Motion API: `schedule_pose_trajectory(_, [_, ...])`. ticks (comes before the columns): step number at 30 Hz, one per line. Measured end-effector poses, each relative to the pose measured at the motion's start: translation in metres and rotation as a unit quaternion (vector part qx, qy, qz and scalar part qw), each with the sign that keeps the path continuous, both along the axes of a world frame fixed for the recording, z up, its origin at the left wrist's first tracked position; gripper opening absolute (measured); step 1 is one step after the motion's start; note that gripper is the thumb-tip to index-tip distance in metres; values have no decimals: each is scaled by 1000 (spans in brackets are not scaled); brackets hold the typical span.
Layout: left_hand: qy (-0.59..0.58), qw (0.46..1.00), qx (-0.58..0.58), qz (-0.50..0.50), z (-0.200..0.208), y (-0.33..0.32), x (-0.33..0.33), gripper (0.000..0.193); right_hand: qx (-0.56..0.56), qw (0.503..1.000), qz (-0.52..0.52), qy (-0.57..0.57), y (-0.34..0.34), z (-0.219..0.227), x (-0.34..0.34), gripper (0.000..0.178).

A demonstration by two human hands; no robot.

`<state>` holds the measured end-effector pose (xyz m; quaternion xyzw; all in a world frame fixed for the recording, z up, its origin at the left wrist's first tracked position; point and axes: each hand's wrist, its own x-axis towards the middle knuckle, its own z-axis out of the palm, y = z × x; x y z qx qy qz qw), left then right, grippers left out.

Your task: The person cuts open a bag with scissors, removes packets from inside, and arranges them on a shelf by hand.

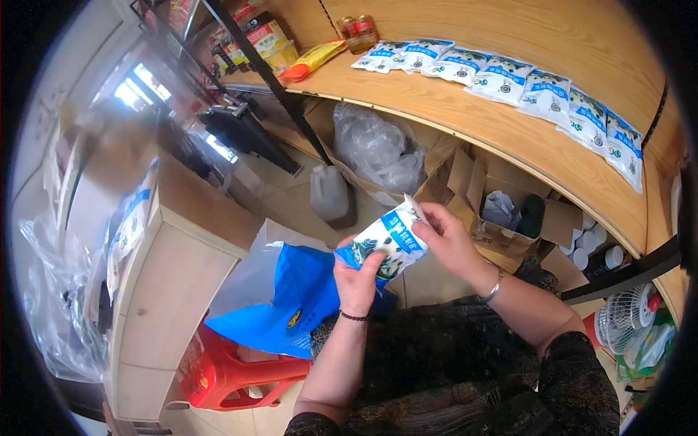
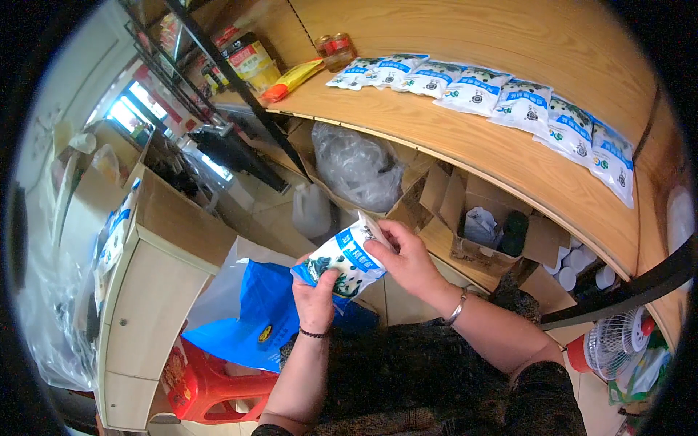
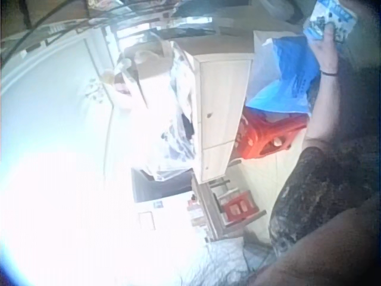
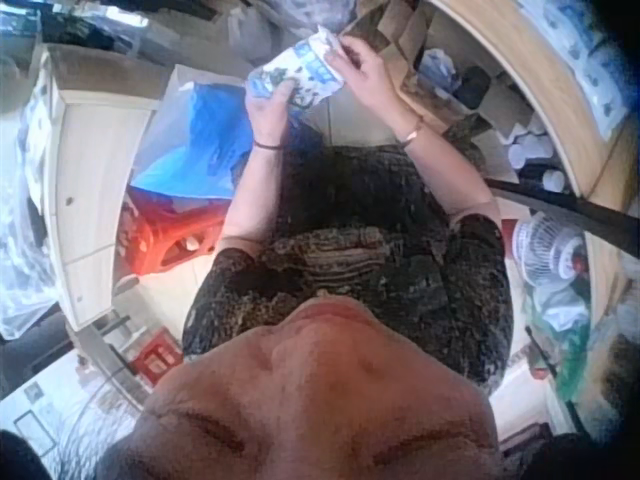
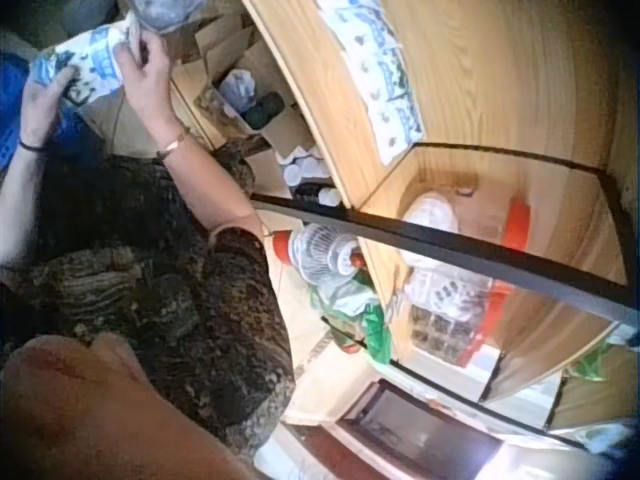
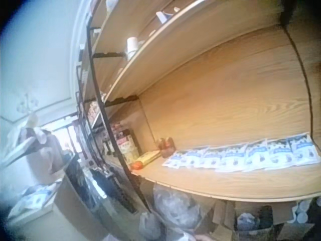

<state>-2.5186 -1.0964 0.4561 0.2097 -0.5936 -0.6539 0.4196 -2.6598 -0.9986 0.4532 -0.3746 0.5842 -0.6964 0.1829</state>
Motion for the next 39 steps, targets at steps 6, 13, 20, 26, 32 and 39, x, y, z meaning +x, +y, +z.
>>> schedule_pose_trajectory(6, [-10, 1000, -9, 10, 7, -1, 6, 40, -57, 998, -24, 1, 3, 4, 6, 25])
schedule_pose_trajectory(13, [7, 1000, 18, -15, 2, 5, 5, 38, -69, 989, -75, -106, 4, 6, 10, 14])
schedule_pose_trajectory(20, [7, 998, 56, -40, -2, 11, 6, 31, -9, 978, -186, 91, 3, 6, -16, 18])
schedule_pose_trajectory(26, [58, 967, 216, -124, -9, 5, 4, 24, 34, 984, -20, -171, -7, -21, -43, 26])
schedule_pose_trajectory(32, [140, 946, 261, -129, -9, 4, 5, 31, 20, 910, 151, -385, 5, -23, -14, 35])
schedule_pose_trajectory(39, [95, 889, 257, -367, 5, -16, 20, 61, 31, 972, 189, -136, 15, -9, -21, 40])
